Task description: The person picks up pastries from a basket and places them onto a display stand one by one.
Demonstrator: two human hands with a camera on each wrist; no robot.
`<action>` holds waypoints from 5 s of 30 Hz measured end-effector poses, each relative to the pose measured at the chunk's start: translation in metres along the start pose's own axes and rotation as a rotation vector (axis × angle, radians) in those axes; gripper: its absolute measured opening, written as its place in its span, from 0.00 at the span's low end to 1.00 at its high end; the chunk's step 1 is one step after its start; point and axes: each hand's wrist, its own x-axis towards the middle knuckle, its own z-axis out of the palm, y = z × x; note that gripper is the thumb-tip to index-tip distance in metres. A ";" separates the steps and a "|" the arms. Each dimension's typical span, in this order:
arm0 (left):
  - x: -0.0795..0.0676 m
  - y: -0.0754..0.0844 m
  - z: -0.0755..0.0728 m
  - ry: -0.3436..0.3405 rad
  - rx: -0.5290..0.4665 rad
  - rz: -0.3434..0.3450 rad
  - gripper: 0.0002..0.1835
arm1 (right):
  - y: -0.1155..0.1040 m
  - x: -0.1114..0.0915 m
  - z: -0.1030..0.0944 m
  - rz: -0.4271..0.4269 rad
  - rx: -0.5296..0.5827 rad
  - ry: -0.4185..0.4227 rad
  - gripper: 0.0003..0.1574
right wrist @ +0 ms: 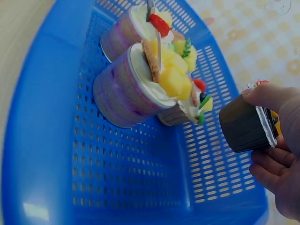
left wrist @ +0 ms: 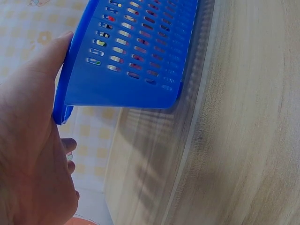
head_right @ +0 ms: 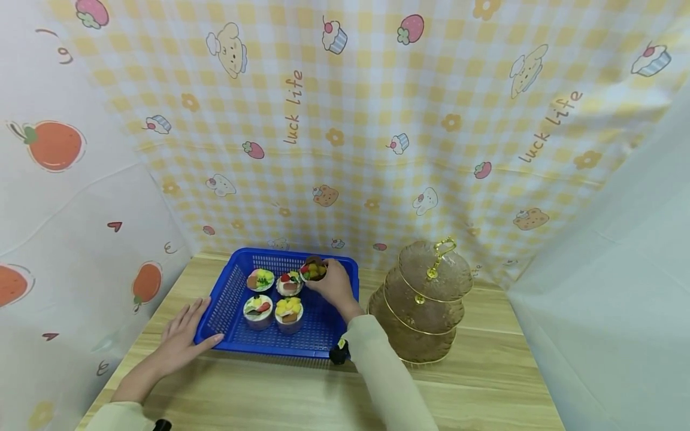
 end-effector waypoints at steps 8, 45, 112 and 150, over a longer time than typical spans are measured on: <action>0.000 0.000 -0.001 0.009 0.009 0.006 0.54 | -0.005 -0.020 -0.019 -0.100 0.019 0.029 0.43; 0.001 -0.003 0.003 0.012 -0.009 0.011 0.54 | 0.006 -0.130 -0.168 -0.225 -0.149 0.165 0.45; 0.000 -0.003 0.003 0.027 -0.020 0.003 0.54 | 0.062 -0.135 -0.247 -0.026 -0.307 0.289 0.53; 0.000 -0.006 0.006 0.036 -0.020 0.008 0.54 | 0.059 -0.149 -0.253 -0.116 -0.274 0.390 0.56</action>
